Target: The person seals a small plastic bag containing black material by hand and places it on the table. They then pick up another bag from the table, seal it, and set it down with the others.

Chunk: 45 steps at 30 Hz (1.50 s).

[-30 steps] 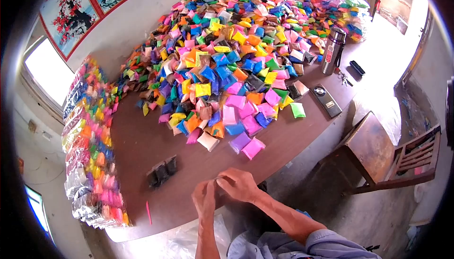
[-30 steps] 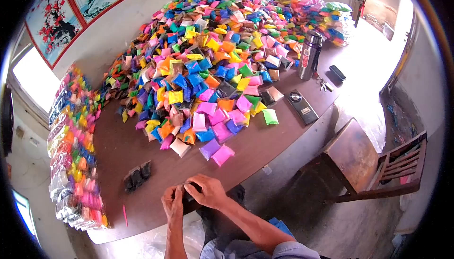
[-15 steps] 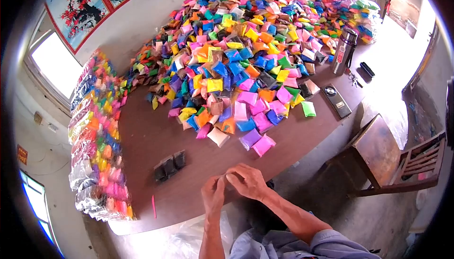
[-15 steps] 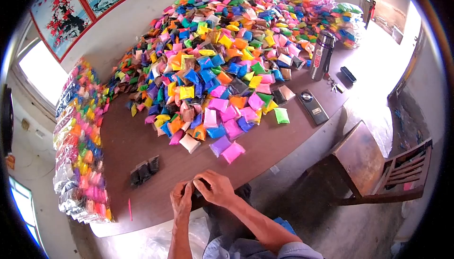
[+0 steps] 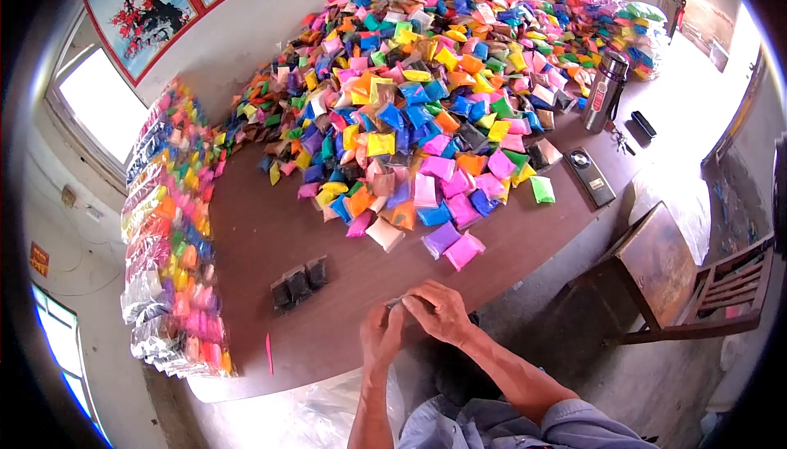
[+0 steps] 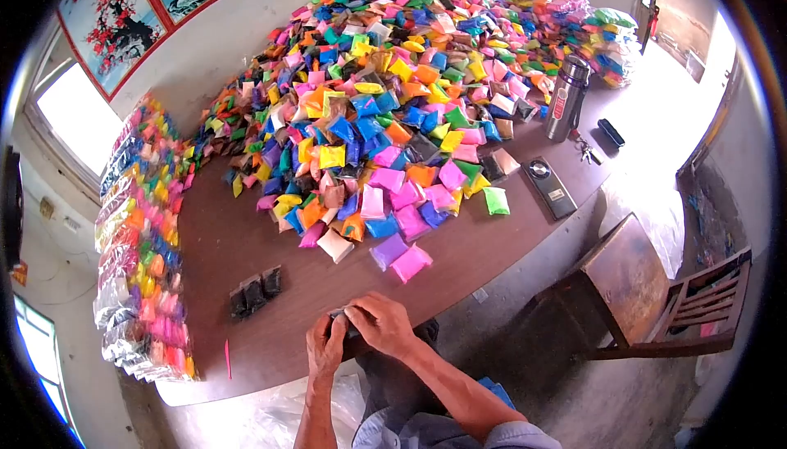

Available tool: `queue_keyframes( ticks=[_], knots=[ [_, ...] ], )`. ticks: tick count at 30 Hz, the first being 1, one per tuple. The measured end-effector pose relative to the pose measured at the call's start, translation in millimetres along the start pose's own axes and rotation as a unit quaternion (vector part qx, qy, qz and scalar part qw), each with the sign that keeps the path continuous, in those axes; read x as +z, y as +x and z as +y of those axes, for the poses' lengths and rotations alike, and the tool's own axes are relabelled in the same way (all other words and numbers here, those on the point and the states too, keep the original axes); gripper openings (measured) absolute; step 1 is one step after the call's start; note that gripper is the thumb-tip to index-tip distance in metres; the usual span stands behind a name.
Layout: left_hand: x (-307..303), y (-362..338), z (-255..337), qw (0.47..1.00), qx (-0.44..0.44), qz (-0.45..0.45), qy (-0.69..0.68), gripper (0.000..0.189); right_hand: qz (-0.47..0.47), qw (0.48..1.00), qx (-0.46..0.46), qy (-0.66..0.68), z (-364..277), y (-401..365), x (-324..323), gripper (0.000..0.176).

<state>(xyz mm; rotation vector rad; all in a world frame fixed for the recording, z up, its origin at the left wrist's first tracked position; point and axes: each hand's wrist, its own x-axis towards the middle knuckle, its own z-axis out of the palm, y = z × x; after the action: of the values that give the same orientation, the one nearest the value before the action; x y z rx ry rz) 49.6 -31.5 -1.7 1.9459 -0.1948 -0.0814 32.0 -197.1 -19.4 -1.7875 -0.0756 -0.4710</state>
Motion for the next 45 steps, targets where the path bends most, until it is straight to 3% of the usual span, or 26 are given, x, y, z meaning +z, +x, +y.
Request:
queue_keyframes(
  ticks=[6,11,13,15,18,23,30,33,35,41,45],
  knots=[
    [0,0,0,0.998,0.008,0.033,-0.045,0.026,0.003,0.999,-0.038,-0.025,-9,3,2,0.019],
    [-3,-1,0,0.997,-0.04,-0.004,-0.071,0.029,-0.015,0.999,0.019,-0.036,-7,0,1,0.019],
    [1,0,3,0.997,0.064,0.0,0.034,0.028,0.0,0.999,0.03,-0.034,-2,-1,2,0.02],
    [4,0,-3,0.996,0.073,0.008,0.057,0.028,0.014,0.999,0.043,-0.031,-2,-2,3,0.021],
    [4,0,-4,0.997,0.069,0.011,0.038,0.028,0.013,0.998,0.05,-0.021,-5,0,3,0.022],
    [-2,-2,2,0.999,-0.036,-0.003,-0.025,0.028,-0.003,0.998,0.003,-0.057,-1,1,5,0.023],
    [1,-3,8,1.0,-0.015,-0.014,-0.003,0.03,0.007,0.999,0.034,-0.042,-1,0,3,0.017],
    [9,-1,20,0.992,-0.013,0.032,-0.124,0.038,0.015,1.0,0.002,-0.006,-4,1,1,0.015],
    [7,0,11,0.998,-0.004,0.038,-0.05,0.033,-0.005,1.0,-0.013,-0.015,-3,0,-1,0.017],
    [0,1,-1,0.995,-0.022,0.049,-0.078,0.022,-0.013,0.998,-0.023,-0.059,-8,3,3,0.019],
    [0,0,2,0.995,-0.05,0.037,-0.075,0.026,-0.004,0.998,-0.018,-0.066,-4,2,4,0.016]
  ],
)
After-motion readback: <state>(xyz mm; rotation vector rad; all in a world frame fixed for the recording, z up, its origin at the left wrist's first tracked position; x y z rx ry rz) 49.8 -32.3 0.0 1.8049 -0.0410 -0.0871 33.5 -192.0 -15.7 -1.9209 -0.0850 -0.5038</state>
